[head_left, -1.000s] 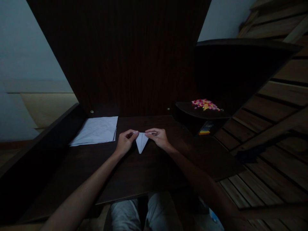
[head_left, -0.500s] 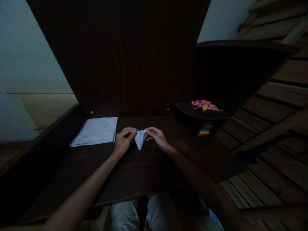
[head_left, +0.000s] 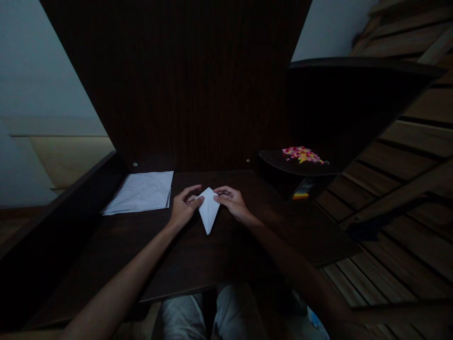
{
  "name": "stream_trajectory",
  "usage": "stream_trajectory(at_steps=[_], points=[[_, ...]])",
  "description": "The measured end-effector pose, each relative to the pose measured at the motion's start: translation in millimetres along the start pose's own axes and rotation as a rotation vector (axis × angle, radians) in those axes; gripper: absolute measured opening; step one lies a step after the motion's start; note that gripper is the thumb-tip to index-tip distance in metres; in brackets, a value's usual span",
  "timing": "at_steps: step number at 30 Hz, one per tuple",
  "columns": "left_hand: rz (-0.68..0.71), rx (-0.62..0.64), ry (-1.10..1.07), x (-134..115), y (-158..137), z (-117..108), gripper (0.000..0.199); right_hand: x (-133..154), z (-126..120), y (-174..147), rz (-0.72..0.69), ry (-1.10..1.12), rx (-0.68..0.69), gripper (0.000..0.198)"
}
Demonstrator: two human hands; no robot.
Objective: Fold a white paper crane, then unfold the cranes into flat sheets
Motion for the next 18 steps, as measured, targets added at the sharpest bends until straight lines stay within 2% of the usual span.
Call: stream_trajectory(at_steps=[6, 14, 18], points=[[-0.032, 0.028, -0.103, 1.8, 2.0, 1.0, 0.063, 0.9, -0.6, -1.7, -0.026, -0.074, -0.008, 0.029], [-0.126, 0.078, -0.114, 3.7, 2.4, 0.8, 0.039, 7.8, 2.0, -3.8, -0.021, -0.056, -0.042, 0.027], [-0.114, 0.129, -0.091, 1.5, 1.5, 0.5, 0.038, 6.6, 2.6, -3.8, -0.005, -0.016, -0.056, 0.025]])
Point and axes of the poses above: each hand's wrist, its own y-axis towards the middle knuckle, its own z-axis out of the palm, x = y × z, the point moved 1 cm from there along y, towards the middle knuckle, and after that the axes turned 5 degrees about -y, right-handed, at the moved point
